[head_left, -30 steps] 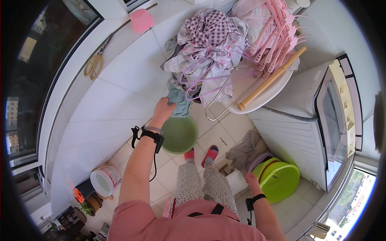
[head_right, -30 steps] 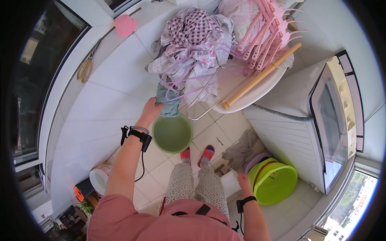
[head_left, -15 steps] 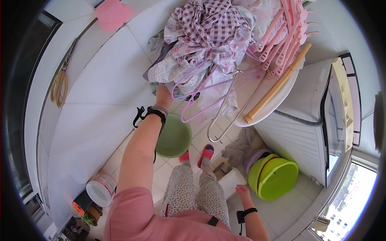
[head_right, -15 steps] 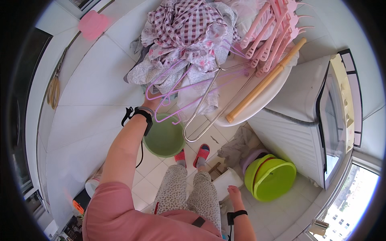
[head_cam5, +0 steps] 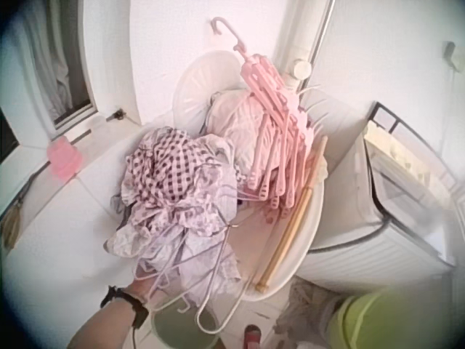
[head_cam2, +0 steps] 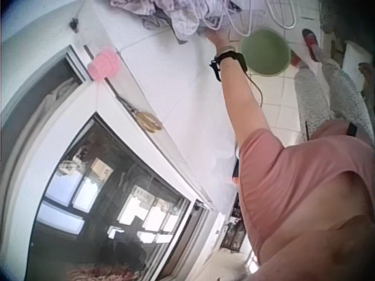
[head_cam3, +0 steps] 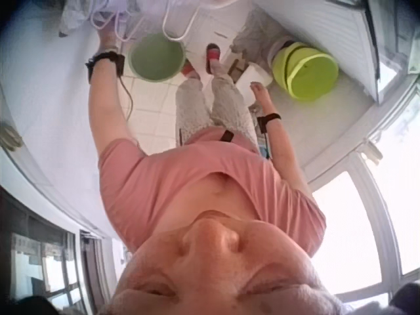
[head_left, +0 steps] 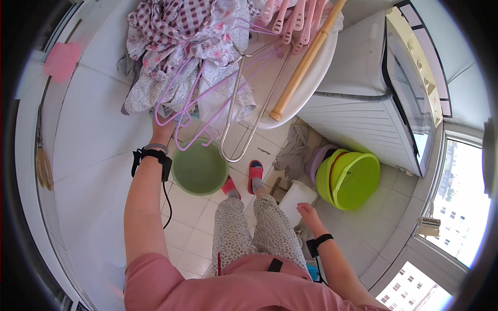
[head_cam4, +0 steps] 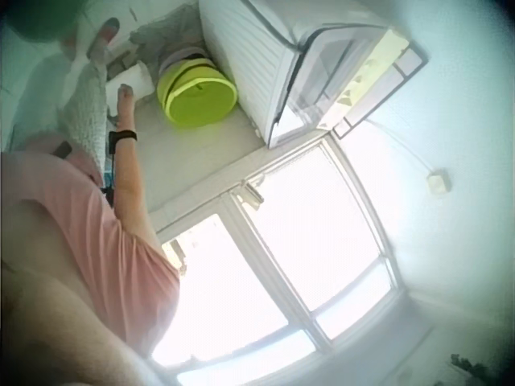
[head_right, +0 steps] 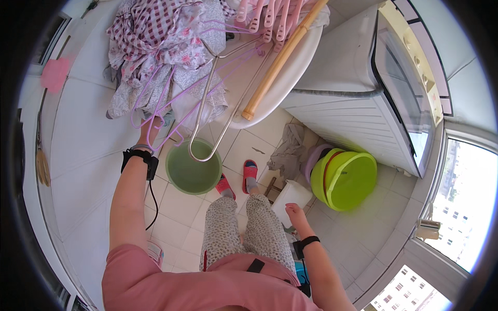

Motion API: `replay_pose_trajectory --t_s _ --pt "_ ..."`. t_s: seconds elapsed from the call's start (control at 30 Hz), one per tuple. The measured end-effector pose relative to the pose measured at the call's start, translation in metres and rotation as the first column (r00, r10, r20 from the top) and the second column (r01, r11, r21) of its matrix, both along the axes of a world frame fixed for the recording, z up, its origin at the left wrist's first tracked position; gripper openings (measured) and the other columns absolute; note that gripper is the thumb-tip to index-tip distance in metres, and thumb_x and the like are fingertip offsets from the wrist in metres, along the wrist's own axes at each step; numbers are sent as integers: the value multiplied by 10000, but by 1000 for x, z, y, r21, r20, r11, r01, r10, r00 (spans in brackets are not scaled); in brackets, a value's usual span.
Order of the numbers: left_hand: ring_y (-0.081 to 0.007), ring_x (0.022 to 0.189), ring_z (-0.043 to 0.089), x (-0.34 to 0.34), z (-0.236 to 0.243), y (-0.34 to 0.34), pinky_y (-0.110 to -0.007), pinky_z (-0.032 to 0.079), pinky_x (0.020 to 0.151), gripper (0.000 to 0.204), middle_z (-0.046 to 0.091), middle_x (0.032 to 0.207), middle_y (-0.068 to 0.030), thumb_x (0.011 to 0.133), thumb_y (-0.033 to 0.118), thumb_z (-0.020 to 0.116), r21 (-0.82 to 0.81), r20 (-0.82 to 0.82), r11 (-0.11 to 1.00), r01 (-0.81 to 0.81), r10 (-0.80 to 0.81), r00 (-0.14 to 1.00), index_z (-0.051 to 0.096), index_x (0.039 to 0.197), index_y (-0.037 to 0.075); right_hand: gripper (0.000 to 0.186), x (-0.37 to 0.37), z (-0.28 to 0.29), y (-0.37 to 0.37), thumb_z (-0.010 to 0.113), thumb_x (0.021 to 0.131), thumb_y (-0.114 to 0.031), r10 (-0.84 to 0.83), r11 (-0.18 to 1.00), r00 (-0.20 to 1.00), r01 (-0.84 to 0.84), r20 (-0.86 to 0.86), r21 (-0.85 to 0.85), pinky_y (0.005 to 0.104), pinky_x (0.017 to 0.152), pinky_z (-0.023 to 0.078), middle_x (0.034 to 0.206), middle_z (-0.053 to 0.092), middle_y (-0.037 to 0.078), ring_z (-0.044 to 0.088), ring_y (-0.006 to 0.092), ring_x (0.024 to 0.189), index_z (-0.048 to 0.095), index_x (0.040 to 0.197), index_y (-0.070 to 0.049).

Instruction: The recorder puts clothes into a washing machine, starts it, and prepares cleaning items in a bucket.

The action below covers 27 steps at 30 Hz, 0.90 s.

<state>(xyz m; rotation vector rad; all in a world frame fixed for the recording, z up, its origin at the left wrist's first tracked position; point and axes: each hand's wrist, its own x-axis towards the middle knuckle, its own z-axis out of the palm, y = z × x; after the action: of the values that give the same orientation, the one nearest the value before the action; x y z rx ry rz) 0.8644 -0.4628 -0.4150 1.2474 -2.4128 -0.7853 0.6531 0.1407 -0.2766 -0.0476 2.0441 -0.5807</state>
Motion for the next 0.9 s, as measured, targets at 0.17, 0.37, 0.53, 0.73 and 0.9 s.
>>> replay_pose_trajectory --t_s 0.17,0.37,0.53,0.73,0.9 --pt "-354 738 607 29 -49 -57 -405 486 656 184 640 829 -189 826 160 571 -255 314 944 211 -125 941 617 902 0 261 18 2 12 581 885 -188 -32 998 995 27 -90 -61 288 769 463 896 644 99 589 165 852 607 1080 -16" --pt "-376 679 603 -20 2 -8 -457 472 603 179 628 734 -212 807 122 523 -186 208 969 159 -120 971 614 727 -9 266 50 -4 58 578 903 -217 -119 993 991 120 -55 12 304 817 455 958 643 86 579 170 912 611 1076 -18" --pt "-411 1020 491 -9 80 46 -451 402 881 332 520 1108 -267 742 -26 573 -199 114 980 -2 25 993 520 1070 -42 244 68 7 71 590 869 -195 -192 981 970 186 -150 -53 323 796 480 927 658 137 622 242 868 620 1035 -18" --pt "-425 1186 407 80 106 171 -458 381 981 444 383 1281 -276 815 9 581 10 251 1000 -10 7 968 431 1232 -19 210 88 4 91 601 824 -171 -314 942 948 303 -60 -143 329 708 484 823 672 114 633 241 780 641 949 -7" --pt "-389 1138 439 156 88 256 -418 392 964 426 388 1266 -252 823 48 580 189 359 980 70 -135 923 450 1224 -11 243 116 34 104 606 825 -245 -281 947 960 274 -19 -168 352 678 485 771 670 102 631 252 710 652 886 -15"
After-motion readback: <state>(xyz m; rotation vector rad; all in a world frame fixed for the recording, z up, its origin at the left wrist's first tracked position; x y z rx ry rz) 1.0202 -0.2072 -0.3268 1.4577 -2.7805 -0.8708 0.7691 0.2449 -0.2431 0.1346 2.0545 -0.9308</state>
